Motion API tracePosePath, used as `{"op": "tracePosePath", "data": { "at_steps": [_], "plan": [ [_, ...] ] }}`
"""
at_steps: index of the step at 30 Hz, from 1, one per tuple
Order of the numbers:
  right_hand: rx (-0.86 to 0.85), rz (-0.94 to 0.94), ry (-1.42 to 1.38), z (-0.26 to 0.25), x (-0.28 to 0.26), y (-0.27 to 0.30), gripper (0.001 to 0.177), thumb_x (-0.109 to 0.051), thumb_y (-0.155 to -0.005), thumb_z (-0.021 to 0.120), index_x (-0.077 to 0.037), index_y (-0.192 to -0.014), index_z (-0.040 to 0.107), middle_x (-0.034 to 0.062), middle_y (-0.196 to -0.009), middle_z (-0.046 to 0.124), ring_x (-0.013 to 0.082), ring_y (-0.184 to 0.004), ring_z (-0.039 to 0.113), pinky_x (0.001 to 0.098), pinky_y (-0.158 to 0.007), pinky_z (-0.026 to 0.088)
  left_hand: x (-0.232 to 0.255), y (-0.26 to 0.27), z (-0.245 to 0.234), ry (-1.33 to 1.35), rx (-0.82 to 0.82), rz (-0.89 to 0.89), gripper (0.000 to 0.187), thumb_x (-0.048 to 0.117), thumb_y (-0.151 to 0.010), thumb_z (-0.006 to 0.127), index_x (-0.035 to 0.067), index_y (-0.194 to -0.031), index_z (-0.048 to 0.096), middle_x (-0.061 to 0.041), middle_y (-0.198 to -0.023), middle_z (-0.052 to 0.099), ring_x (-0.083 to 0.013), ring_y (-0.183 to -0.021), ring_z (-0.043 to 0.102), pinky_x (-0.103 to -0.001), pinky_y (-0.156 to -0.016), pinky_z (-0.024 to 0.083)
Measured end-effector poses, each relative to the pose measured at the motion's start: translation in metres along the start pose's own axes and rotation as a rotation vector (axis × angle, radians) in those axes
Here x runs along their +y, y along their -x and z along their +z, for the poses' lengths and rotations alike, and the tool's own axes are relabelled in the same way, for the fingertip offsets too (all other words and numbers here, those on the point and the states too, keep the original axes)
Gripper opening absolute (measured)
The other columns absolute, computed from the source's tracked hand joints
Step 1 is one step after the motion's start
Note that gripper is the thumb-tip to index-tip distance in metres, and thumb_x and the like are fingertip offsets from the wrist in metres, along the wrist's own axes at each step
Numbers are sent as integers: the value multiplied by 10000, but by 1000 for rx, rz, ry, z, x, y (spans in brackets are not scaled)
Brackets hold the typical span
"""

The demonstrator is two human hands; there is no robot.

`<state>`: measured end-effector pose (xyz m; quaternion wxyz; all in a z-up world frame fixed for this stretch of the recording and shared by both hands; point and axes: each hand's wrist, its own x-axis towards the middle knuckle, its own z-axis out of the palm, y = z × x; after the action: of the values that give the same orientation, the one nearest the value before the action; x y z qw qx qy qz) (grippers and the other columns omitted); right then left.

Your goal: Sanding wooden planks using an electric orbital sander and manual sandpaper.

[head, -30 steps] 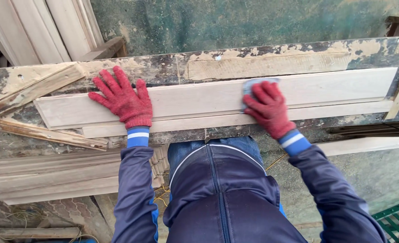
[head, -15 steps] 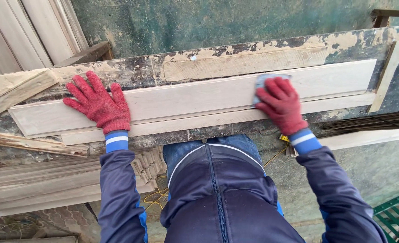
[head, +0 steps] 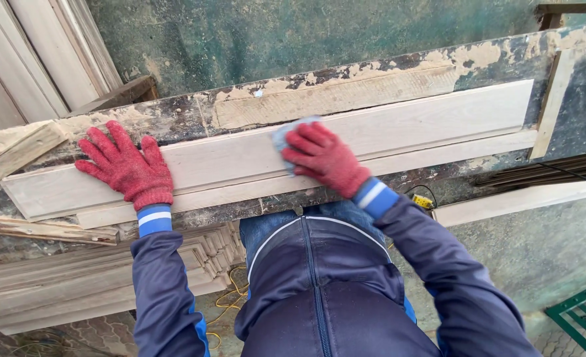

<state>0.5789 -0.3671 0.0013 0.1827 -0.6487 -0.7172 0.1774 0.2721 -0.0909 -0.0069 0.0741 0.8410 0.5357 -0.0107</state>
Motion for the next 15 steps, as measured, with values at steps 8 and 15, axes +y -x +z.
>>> {"op": "tracePosePath", "data": {
  "at_steps": [8, 15],
  "plan": [
    [174, 444, 228, -76, 84, 147, 481, -313, -819, 858, -141, -1260, 773, 73, -1487, 612, 328, -1445, 492, 482, -1165, 459, 4, 0, -6, 35, 49, 38, 681, 238, -1018, 726, -74, -1574, 485, -382, -1619, 272, -589, -1465, 133, -784, -1108, -6],
    [62, 96, 95, -7, 11, 14, 528, -341, -849, 774, -207, -1340, 636, 75, -1470, 530, 346, -1403, 438, 561, -1216, 367, 8, 0, -1, -13, 66, 34, 670, 244, -1016, 718, -93, -1560, 521, -386, -1610, 304, -593, -1453, 134, -796, -1095, 4]
  ]
}}
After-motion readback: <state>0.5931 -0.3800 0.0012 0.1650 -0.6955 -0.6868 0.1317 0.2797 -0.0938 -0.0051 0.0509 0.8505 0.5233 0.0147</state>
